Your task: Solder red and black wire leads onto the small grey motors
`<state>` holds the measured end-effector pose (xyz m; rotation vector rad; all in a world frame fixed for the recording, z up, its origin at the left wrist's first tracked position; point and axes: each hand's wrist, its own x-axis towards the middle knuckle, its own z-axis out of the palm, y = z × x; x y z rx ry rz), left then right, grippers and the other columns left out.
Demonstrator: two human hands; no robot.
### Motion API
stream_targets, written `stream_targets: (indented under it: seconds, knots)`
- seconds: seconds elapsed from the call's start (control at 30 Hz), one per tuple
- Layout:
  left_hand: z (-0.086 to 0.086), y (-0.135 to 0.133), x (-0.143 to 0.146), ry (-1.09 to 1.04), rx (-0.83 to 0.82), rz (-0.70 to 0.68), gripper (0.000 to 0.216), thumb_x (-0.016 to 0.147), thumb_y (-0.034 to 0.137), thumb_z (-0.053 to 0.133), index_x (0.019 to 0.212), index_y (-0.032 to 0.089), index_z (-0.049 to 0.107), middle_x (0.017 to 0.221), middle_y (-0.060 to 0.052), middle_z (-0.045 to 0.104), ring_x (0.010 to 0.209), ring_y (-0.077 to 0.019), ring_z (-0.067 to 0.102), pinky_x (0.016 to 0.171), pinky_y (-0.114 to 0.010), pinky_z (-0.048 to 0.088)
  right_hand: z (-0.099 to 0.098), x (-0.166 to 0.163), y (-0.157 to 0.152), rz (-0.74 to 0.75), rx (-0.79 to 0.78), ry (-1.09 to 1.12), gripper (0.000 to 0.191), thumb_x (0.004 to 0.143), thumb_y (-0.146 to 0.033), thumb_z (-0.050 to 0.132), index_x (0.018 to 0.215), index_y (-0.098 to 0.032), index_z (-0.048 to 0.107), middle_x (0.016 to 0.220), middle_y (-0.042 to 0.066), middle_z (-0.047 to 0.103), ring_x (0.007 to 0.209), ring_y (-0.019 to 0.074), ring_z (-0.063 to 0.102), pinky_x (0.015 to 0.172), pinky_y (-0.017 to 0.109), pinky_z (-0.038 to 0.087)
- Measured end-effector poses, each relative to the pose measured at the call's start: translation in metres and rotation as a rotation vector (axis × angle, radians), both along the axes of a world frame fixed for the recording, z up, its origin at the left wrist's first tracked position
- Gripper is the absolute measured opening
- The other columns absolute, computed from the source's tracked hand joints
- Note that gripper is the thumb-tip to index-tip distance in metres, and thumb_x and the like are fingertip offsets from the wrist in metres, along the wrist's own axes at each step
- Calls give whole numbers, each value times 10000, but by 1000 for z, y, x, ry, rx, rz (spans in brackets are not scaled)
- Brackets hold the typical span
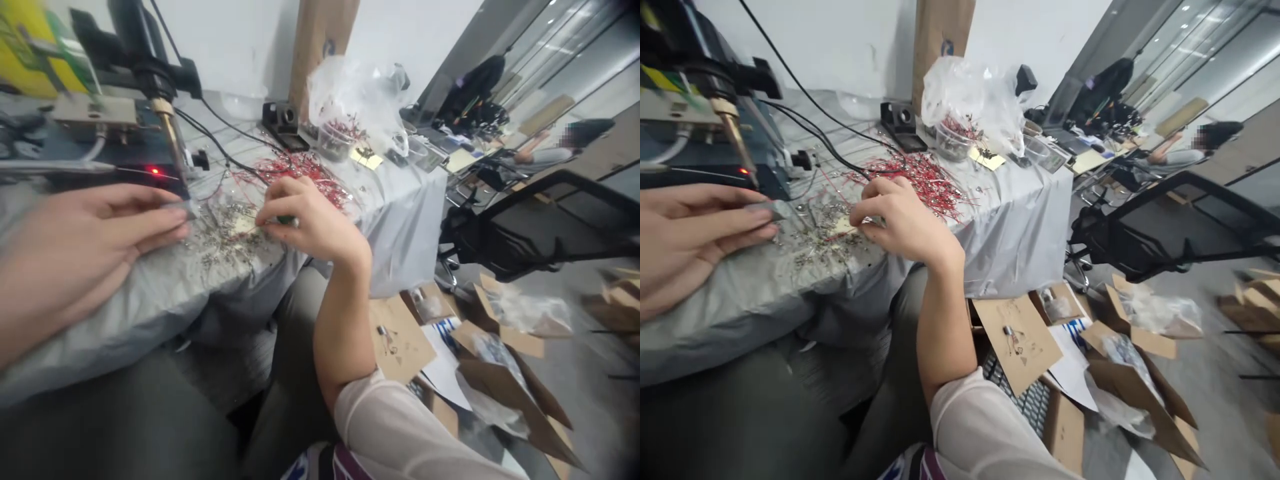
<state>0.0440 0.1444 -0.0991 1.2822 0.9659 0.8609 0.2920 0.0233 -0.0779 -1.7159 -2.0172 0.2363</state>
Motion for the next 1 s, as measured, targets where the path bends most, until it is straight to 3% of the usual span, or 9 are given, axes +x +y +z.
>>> stream_targets:
  seconds: [0.17,0.4,0.57,0.73,1.0]
  knots:
    - [-1,-2,1,40,-39,-3,604,494,254,1033,1066,171,859,981,-25,832,898,-163,763,795,-185,663,-7,-6,11,-14,-25,-42,151,1033,-184,787,1124,-208,905,1193,92,663,1241,239,553,1213,422,354]
    - [10,-4,-11,27,-62,-39,450,748,230,1020,1152,169,831,1035,-8,814,963,-143,771,921,-231,672,-12,-7,25,30,-37,-61,157,1062,-228,774,1077,-259,928,1190,98,662,1183,226,565,1201,450,373]
    - [16,-8,-10,15,-92,-47,340,789,247,1011,1059,148,830,1030,-16,801,955,-144,758,935,-248,701,-18,-9,32,41,-23,-51,148,1029,-176,772,990,-221,907,1207,113,648,1203,246,526,1210,462,398]
    - [15,-5,6,-9,-111,-80,293,810,266,994,1013,157,812,967,-19,799,841,-154,763,856,-286,712,-17,-8,27,71,20,-29,167,1057,-190,724,971,-197,866,1172,114,636,1191,251,537,1189,451,448]
    - [15,5,20,-80,-150,-46,293,807,213,939,1038,141,773,955,-44,789,765,-165,770,818,-332,709,-6,-1,11,126,152,60,240,1143,-338,610,1115,-265,837,1543,125,545,1590,306,448,1376,544,362]
